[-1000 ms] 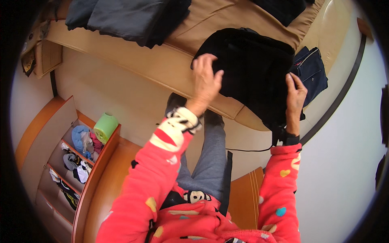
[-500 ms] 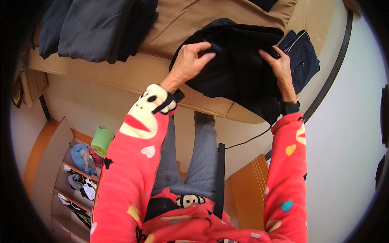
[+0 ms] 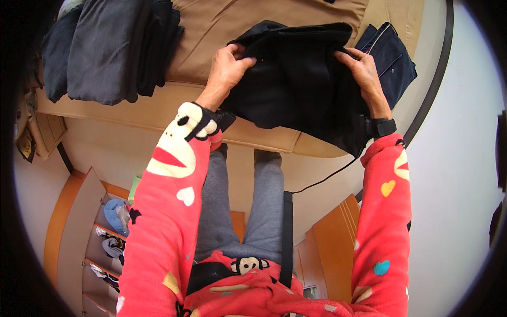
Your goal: The person folds several pairs of pants on a bed, including grey, dark blue, and black trousers. After folding each pair, the person places them into a wardrobe shelf.
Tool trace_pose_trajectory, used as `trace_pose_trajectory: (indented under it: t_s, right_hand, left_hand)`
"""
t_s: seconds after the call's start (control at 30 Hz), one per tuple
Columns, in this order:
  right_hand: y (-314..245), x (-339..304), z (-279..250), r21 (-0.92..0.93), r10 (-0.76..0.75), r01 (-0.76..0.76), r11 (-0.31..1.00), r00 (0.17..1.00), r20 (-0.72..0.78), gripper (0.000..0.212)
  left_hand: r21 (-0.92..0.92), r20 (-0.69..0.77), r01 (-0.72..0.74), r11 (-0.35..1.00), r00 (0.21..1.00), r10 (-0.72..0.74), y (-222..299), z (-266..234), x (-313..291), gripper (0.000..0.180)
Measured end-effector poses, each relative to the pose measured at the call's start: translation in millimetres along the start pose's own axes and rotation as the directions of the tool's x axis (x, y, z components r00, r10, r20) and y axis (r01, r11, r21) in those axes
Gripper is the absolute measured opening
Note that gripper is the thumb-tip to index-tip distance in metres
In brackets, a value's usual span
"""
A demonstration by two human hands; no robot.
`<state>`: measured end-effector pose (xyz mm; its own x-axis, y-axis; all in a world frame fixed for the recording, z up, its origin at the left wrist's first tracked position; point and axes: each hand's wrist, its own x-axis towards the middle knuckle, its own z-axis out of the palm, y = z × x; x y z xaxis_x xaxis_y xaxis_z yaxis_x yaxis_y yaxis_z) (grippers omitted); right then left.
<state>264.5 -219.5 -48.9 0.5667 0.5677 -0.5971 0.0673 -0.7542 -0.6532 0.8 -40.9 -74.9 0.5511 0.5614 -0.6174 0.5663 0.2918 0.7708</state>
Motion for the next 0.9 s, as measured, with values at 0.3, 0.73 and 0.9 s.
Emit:
trace_pose_trajectory:
  t_s: [0.3, 0.73, 0.9]
  right_hand:
    - [-31, -102, 23, -0.44, -0.328, 0.208, 0.874, 0.919, -0.218, 0.046]
    - [-29, -89, 13, 0.262, -0.041, 0.096, 0.96, 0.977, -0.21, 0.025]
    - [-31, -100, -31, 0.471, 0.016, 0.074, 0.879, 0.983, -0.184, 0.018]
  left_hand:
    - [-0.305, 0.276, -0.006, 0.952, 0.956, 0.094, 13, -7, -16, 0.051]
    - [0.412, 0.143, -0.374, 0.831, 0.927, 0.346, 6, -9, 0, 0.048]
    - [0.445, -0.113, -0.286, 0.849, 0.922, 0.369, 3, 11, 7, 0.033]
